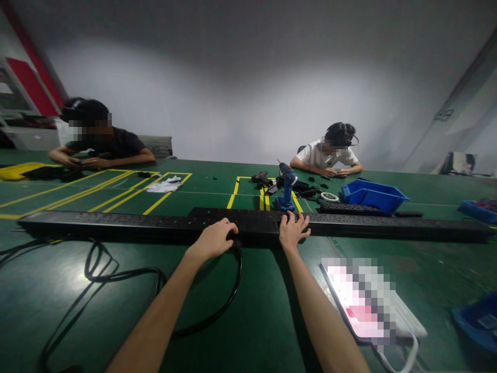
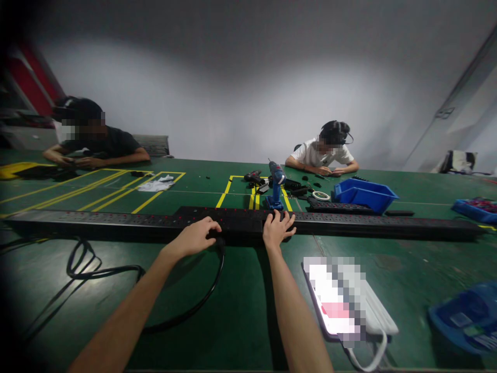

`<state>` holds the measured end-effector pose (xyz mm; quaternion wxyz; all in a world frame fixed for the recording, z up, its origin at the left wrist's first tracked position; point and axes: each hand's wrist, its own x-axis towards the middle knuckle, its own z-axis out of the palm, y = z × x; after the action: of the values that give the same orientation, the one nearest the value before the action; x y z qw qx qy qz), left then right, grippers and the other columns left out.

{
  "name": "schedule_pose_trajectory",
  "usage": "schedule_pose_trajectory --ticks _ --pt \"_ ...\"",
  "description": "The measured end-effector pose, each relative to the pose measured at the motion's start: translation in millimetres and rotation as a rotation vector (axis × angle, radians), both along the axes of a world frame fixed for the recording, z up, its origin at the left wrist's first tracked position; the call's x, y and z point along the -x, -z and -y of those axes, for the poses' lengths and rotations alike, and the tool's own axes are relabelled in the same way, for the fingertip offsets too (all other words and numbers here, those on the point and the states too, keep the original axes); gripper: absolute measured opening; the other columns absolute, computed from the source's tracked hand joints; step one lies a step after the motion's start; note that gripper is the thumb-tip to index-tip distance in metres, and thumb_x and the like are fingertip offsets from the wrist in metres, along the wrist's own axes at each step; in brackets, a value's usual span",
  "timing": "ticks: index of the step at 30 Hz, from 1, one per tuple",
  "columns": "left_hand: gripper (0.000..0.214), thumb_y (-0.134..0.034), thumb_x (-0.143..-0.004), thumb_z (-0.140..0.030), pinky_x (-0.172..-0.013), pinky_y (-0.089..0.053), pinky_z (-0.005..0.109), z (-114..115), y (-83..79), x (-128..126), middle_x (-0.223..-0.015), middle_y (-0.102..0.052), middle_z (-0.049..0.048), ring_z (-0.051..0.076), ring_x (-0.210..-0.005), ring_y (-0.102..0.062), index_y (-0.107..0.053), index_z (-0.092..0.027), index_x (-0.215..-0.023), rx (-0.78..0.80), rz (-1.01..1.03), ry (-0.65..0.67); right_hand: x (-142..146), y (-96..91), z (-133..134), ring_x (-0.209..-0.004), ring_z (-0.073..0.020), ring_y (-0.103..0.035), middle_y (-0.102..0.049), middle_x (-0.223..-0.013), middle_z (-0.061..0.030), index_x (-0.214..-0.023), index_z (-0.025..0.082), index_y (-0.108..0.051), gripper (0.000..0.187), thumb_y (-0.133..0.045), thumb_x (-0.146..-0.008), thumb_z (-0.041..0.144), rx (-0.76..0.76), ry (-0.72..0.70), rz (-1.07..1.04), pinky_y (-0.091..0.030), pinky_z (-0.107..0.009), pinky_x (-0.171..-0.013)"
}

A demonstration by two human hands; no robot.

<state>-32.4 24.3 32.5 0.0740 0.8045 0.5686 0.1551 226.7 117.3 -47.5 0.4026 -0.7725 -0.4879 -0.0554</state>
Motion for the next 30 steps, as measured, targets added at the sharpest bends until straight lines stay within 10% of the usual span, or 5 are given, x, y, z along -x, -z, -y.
schedule_pose_trajectory --ticks 20,30 --pt "0.041 -0.059 -0.082 -0.020 -0.090 -0.050 0.041 19 23.4 -25 -0.115 -0.056 0.0092 0.028 -0.104 -0.062 -0.067 -0.033 -0.119 0.021 -0.166 0.063 0 -5.8 6 -0.145 -0.0300 -0.014 -0.040 -0.147 -0.0114 -0.129 0.030 -0.062 0.043 -0.034 -0.098 0.040 0.044 -0.022 0.015 -0.016 -0.063 -0.107" --pt "0.032 -0.055 -0.080 -0.018 -0.086 -0.051 0.036 23 7.3 -13 -0.112 -0.062 0.0049 0.023 -0.095 -0.065 -0.062 -0.031 -0.109 0.063 0.047 0.131 -1 -3.9 5 -0.145 -0.0308 -0.014 -0.040 -0.147 -0.0121 -0.129 0.029 -0.062 0.043 -0.035 -0.097 0.041 0.040 -0.020 0.021 -0.018 -0.063 -0.107"
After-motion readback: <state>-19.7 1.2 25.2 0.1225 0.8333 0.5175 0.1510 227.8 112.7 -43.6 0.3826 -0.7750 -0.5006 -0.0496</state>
